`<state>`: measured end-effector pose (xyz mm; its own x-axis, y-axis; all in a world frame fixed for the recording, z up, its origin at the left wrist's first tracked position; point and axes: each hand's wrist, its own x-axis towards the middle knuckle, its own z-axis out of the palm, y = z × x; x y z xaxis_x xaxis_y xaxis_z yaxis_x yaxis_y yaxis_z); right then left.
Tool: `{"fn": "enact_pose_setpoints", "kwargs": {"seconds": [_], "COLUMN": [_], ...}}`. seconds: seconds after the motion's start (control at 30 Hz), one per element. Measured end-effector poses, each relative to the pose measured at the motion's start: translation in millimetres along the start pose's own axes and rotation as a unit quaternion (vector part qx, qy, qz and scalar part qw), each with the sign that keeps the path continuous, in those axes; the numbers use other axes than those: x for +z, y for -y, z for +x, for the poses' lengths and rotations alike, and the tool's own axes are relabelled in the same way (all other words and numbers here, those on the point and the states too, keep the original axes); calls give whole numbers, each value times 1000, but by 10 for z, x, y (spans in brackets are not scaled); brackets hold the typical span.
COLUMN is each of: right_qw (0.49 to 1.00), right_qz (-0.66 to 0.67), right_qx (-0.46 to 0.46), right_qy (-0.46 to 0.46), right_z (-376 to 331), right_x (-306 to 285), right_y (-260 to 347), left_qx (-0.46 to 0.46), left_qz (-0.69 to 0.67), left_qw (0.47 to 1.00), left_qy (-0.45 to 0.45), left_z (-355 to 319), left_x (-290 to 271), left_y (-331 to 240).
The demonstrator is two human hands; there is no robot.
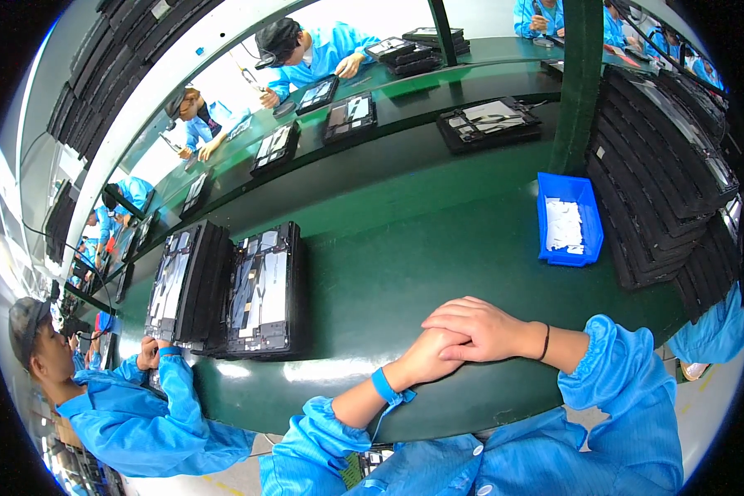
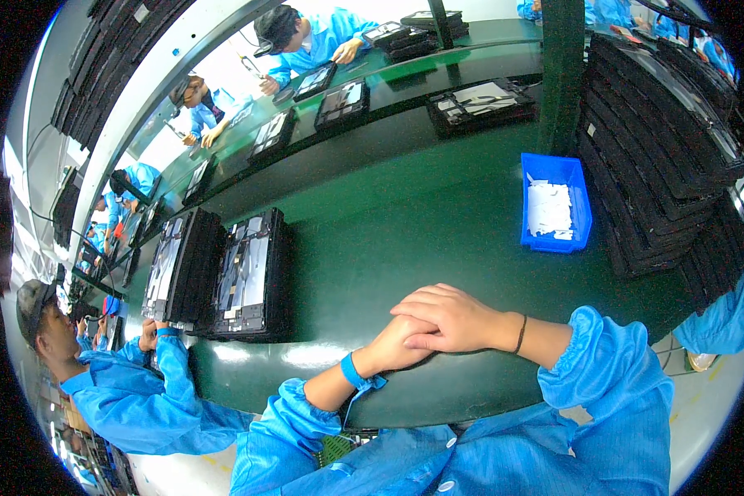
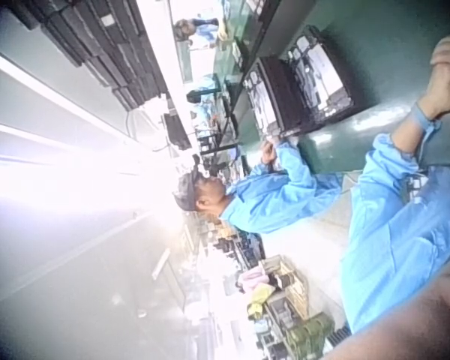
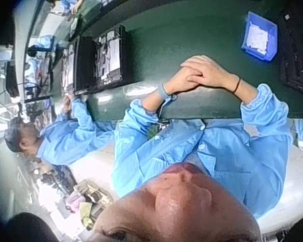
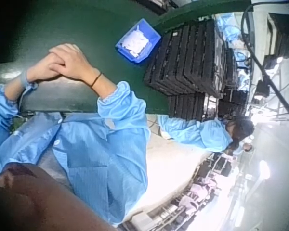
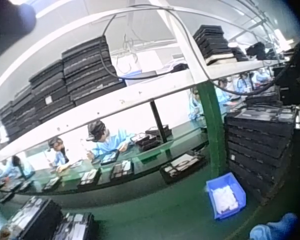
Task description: The person takes tablet assemblies from a conveyor, attaches ribbon cables and adhesive tape inside each device by hand, and places the tablet assemblies back onto the conveyor.
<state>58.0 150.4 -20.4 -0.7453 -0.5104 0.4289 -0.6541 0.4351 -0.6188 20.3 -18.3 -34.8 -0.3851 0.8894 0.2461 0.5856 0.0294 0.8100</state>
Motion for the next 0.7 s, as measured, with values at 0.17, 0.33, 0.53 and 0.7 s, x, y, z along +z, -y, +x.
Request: {"fn": "enact_pose_setpoints", "kwargs": {"seconds": [0.17,0.33,0.53,0.7], "right_qw": [1000,1000,1000,1000], "right_qz": [0,0,-2,-3], "right_qx": [3,3,9,9], "right_qy": [2,5,8,9], "right_z": [-1,0,1,-3], "right_x": [-15,-3,-6,-6], "right_y": [12,3,13,4], "left_qx": [-7,-8,4,12], "left_qz": [-2,-7,-1,-3], "left_qw": [1000,1000,1000,1000], "left_qy": [8,4,-5,-12], "left_z": [-3,-16,-18,-8], "left_x": [5,12,26,26], "left_y": [11,23,35,31]}}
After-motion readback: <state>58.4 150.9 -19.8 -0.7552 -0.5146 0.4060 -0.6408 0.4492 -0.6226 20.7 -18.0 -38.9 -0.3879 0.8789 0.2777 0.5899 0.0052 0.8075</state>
